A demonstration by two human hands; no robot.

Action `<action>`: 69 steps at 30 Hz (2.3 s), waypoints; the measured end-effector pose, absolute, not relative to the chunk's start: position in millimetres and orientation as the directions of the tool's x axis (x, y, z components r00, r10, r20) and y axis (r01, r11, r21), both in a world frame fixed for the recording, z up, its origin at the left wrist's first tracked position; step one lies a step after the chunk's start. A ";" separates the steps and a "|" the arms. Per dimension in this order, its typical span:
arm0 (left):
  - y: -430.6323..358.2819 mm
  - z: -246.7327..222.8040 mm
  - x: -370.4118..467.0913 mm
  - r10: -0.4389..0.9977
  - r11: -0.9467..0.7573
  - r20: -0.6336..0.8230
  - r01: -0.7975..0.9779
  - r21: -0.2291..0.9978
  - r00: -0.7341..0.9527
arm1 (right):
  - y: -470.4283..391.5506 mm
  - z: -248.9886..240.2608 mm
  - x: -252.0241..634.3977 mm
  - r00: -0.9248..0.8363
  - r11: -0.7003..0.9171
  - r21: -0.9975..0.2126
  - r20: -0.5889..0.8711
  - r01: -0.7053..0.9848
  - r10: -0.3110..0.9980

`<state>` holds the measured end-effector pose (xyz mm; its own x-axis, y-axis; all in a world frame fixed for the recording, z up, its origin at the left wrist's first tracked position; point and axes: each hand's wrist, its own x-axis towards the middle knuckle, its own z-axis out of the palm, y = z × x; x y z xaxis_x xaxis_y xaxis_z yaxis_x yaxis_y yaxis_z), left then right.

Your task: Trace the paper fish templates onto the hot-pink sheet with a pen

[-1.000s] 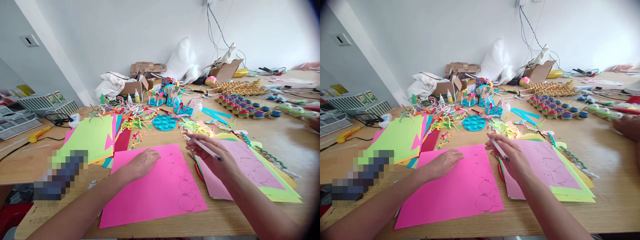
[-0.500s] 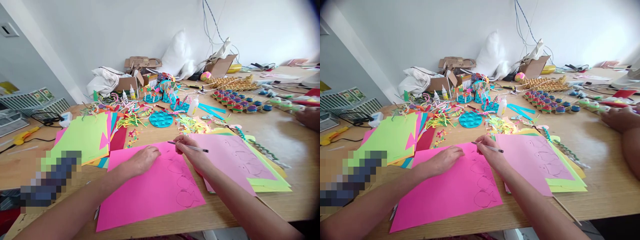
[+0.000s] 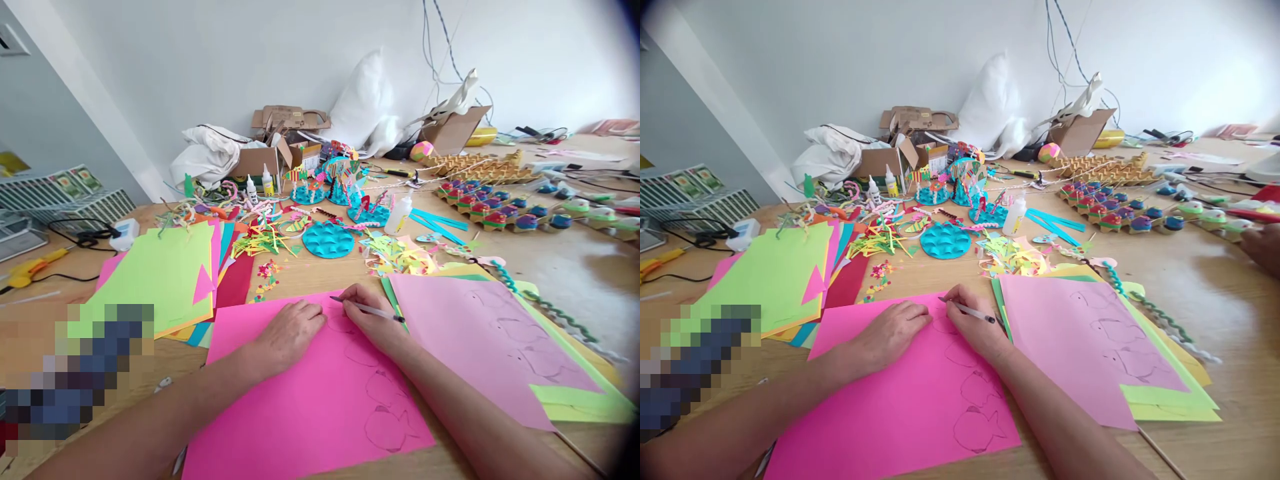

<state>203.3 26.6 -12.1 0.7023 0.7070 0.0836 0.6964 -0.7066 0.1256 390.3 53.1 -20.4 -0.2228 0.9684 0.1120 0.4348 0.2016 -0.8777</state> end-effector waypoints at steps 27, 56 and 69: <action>22.1 -24.5 199.8 0.710 -0.704 0.134 0.700 0.122 0.691 | 54.0 -28.3 392.5 -0.254 0.254 -0.765 0.122 0.592 0.959; 22.5 -21.0 200.0 0.707 -0.707 0.127 0.696 0.124 0.696 | 50.6 -7.0 394.0 -0.236 0.178 -0.862 0.070 0.475 0.969; 22.7 -19.6 199.3 0.705 -0.710 0.132 0.694 0.125 0.697 | 53.6 -19.2 390.4 -0.231 0.184 -0.806 0.060 0.563 0.971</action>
<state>199.3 22.7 -19.6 0.6971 0.7047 0.1323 0.6936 -0.7095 0.1248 390.4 53.6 -19.2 -0.2309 0.9711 0.0604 0.5630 0.1840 -0.8057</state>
